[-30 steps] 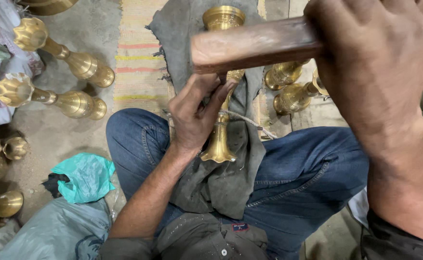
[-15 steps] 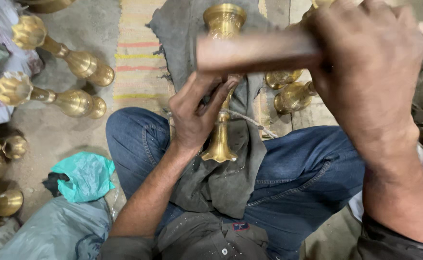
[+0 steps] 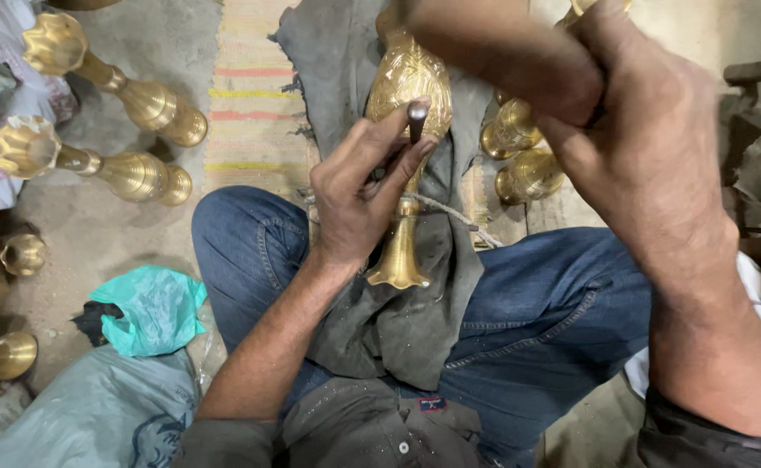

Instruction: The person sits cross-legged on the floor holding a brass vase upright on their lap. They hold a punch against the vase's decorated surface and repeatedly strike it with a wooden mallet, repositioning the punch around the pattern to work the metal.

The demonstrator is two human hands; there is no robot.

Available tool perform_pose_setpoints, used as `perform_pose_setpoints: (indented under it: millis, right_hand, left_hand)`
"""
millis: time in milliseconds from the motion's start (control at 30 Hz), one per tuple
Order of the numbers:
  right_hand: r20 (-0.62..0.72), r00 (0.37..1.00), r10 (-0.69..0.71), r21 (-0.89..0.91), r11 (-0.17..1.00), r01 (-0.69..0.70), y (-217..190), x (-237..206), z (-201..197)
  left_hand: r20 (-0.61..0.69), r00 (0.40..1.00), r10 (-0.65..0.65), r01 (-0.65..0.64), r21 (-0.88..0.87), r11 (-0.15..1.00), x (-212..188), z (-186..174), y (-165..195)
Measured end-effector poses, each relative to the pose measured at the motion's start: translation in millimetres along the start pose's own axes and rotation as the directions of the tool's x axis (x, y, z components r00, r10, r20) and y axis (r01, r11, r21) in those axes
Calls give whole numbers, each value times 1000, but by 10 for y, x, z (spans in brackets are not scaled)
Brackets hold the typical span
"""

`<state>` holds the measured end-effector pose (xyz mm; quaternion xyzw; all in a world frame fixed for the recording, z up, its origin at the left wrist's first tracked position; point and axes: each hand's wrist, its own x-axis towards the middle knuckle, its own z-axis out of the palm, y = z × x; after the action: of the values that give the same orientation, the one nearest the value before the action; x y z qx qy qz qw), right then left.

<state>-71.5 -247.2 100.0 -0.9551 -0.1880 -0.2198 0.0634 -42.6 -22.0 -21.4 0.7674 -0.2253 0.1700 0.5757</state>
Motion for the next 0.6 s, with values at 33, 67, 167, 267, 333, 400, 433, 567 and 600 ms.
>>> perform_pose_setpoints:
  millis: [33,67,167,267,333,400,433,567,600]
  right_hand:
    - [-4,1000,-7,0,1000,7,-2,-4,1]
    - [-14,997,-77,-172,982,74,0,-1,3]
    - [-14,999,-45,-57,997,44,2,11,13]
    - [2,997,-77,-165,983,76,4,26,39]
    - [-12,996,-84,-188,979,81,8,27,56]
    - [-18,999,-44,-63,997,43,14,20,67]
    - [-9,999,-36,-42,998,36,15,14,73]
    - [-16,998,-59,-107,993,57,40,14,75]
    - [-19,998,-60,-92,994,58,38,15,77]
  left_hand:
    - [-26,999,41,-41,-7,999,2,1,-4]
    - [-51,995,83,-84,-14,996,2,2,-11]
    - [-38,997,74,-75,-25,997,-13,11,-32]
    - [-28,997,70,-69,33,997,-28,20,-68]
    - [-16,998,59,-58,46,997,-22,29,-100]
    - [13,1000,3,-3,12,1000,-16,46,-120]
    - [3,999,40,-40,28,999,-20,46,-122]
    - [-12,997,75,-75,25,997,-8,37,-111]
    - [-11,999,43,-43,9,999,-8,32,-98]
